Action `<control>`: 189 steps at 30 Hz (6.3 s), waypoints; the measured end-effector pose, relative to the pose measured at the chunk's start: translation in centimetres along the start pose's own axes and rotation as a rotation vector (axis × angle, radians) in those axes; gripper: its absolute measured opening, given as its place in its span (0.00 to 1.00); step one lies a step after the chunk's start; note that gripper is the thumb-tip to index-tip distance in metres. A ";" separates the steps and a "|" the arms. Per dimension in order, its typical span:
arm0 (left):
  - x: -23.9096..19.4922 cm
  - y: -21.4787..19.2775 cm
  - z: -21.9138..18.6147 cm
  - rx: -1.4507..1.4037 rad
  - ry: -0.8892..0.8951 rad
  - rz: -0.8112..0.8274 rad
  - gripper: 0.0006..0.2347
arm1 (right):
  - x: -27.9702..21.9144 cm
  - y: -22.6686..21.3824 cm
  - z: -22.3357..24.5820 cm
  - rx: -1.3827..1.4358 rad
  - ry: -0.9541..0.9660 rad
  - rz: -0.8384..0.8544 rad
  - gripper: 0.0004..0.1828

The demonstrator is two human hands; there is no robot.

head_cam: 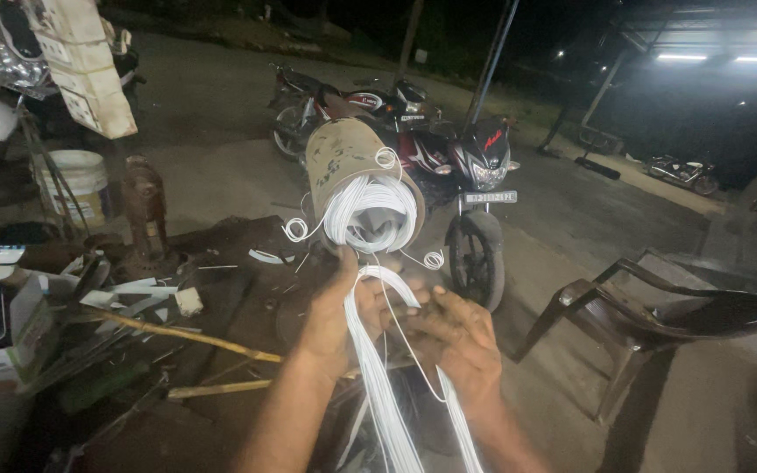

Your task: The person unwinds white wire from a large spool, then repeatedly wraps and re-wraps the wire into a neat coil using both hands. The person occasionally uses a wooden stick to assist in organizing the wire.

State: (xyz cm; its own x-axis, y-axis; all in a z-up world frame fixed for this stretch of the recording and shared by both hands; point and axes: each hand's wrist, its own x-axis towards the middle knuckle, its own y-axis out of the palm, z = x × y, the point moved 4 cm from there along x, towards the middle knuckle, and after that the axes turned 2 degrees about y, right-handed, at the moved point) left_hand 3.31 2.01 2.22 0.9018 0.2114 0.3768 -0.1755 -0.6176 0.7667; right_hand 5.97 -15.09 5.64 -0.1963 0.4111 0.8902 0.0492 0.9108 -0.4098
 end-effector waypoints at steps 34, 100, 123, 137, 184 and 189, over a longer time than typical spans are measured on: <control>-6.0 5.6 -8.5 2.143 0.889 -0.161 0.22 | 4.2 5.2 -2.8 0.157 0.267 -0.167 0.13; 0.5 4.8 -10.4 2.934 -0.075 0.338 0.17 | 9.0 6.4 -6.7 -0.535 0.075 0.951 0.11; -0.8 5.1 -10.3 2.969 -0.310 0.193 0.07 | 6.5 6.6 -5.0 -0.243 0.207 0.438 0.32; 0.3 5.4 -9.2 3.073 -0.285 0.168 0.22 | 5.9 7.4 -4.6 -0.399 0.060 0.552 0.37; 0.3 4.1 -10.7 2.991 -0.408 0.231 0.22 | 6.4 8.6 -4.8 -0.422 0.201 0.736 0.40; 1.6 4.8 -10.6 3.010 -0.432 0.021 0.14 | 7.7 8.5 -4.8 -0.414 0.196 0.735 0.36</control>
State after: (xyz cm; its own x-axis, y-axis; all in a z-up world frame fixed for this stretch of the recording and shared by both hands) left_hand -0.30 7.35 12.00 0.9255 0.3546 0.1327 -0.0475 0.4566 -0.8884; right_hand 9.58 -4.03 10.00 0.1957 0.8649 0.4622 0.4576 0.3363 -0.8231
